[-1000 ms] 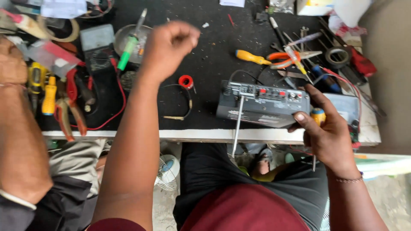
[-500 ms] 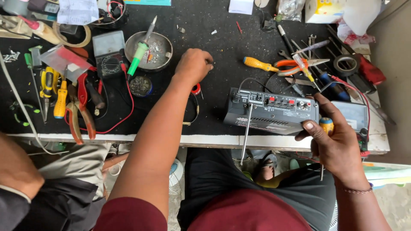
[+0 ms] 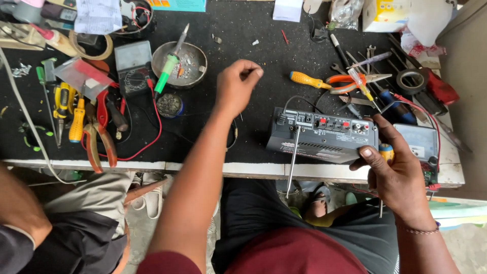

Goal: Completing the assembly of an audio amplifier by using a screwdriver to fasten the back panel.

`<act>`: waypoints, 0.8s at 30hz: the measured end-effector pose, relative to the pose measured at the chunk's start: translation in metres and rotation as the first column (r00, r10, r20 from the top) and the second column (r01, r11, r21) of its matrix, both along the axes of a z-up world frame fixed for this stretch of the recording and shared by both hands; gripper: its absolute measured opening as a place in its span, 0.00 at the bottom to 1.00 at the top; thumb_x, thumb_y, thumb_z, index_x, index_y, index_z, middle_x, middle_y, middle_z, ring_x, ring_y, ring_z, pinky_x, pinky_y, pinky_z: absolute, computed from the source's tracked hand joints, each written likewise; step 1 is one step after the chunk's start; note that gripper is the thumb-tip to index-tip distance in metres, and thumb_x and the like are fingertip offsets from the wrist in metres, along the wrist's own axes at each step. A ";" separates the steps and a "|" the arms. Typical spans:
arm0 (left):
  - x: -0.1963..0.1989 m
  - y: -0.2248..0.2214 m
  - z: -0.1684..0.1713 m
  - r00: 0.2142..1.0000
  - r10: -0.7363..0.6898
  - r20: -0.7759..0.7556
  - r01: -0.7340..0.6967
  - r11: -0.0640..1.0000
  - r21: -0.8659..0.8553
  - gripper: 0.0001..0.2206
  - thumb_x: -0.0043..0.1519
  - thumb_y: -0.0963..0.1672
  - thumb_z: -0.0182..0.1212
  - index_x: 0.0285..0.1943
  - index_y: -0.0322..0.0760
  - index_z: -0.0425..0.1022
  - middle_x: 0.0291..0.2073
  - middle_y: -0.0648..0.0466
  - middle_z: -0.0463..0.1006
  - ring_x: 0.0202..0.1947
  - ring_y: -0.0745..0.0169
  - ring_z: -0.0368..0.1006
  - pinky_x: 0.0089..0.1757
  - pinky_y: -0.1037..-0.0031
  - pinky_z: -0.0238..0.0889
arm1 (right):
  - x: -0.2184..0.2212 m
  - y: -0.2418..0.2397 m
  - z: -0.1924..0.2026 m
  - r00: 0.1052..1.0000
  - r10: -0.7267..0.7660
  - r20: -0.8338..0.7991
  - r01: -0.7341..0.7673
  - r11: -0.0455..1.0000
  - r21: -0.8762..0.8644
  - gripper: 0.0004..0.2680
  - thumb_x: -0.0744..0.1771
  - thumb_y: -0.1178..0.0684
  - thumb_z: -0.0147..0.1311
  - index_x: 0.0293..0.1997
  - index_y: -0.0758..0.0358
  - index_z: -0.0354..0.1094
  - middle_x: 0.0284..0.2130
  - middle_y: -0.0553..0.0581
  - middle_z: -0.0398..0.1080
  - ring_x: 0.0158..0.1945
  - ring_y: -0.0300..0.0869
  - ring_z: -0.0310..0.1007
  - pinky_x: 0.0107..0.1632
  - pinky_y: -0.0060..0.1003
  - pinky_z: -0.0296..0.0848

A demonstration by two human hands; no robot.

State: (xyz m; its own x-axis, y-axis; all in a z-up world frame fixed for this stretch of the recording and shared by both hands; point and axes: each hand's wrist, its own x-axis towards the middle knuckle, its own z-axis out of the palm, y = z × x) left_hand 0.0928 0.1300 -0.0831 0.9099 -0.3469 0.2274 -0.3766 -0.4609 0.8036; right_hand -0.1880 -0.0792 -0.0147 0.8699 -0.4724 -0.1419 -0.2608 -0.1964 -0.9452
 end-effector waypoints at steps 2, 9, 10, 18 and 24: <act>-0.033 0.001 0.023 0.955 -0.104 -0.279 -0.016 0.917 -0.399 0.09 0.60 0.46 0.63 0.45 0.40 0.80 0.33 0.56 0.84 0.30 0.69 0.79 0.36 0.78 0.75 | 0.000 0.001 0.000 1.000 -0.006 0.003 0.007 1.000 -0.026 0.27 0.68 0.52 0.49 0.80 0.57 0.48 0.22 0.72 0.73 0.08 0.42 0.49 0.13 0.33 0.55; -0.102 0.018 0.036 0.892 -0.412 -0.186 0.174 0.694 -0.699 0.07 0.66 0.42 0.62 0.51 0.35 0.77 0.49 0.48 0.83 0.52 0.65 0.78 0.55 0.77 0.73 | -0.001 0.003 0.002 1.000 0.004 0.007 -0.003 0.999 -0.050 0.27 0.69 0.52 0.49 0.80 0.59 0.48 0.23 0.71 0.72 0.08 0.42 0.50 0.13 0.34 0.55; -0.104 0.020 0.036 0.885 -0.424 -0.191 0.184 0.698 -0.692 0.07 0.66 0.41 0.62 0.51 0.34 0.77 0.49 0.48 0.83 0.52 0.63 0.79 0.56 0.77 0.74 | -0.002 0.004 0.002 1.000 -0.003 -0.001 0.003 0.998 -0.062 0.27 0.69 0.51 0.49 0.80 0.59 0.48 0.23 0.71 0.72 0.09 0.43 0.50 0.14 0.34 0.56; -0.108 0.028 0.047 0.912 -0.378 -0.162 0.238 0.805 -0.543 0.08 0.66 0.40 0.61 0.53 0.34 0.80 0.50 0.49 0.83 0.53 0.66 0.79 0.57 0.78 0.74 | 0.000 0.005 -0.001 0.999 -0.002 0.053 0.006 0.997 -0.072 0.26 0.68 0.54 0.48 0.79 0.65 0.48 0.50 0.64 0.63 0.20 0.49 0.70 0.13 0.35 0.58; -0.103 0.033 0.053 0.928 -0.339 0.152 0.370 0.879 -0.301 0.07 0.66 0.40 0.62 0.51 0.35 0.80 0.49 0.50 0.84 0.51 0.63 0.82 0.54 0.76 0.75 | -0.001 0.004 -0.003 0.999 -0.015 0.038 0.018 0.997 -0.073 0.27 0.69 0.52 0.49 0.80 0.64 0.48 0.38 0.66 0.68 0.15 0.46 0.62 0.14 0.35 0.56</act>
State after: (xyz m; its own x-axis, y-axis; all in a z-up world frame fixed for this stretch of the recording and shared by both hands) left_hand -0.0099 0.1634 -0.0301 0.7090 -0.5373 0.4567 -0.5457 -0.0078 0.8380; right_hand -0.1892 -0.0747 -0.0178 0.8659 -0.4947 -0.0735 -0.2292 -0.2619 -0.9375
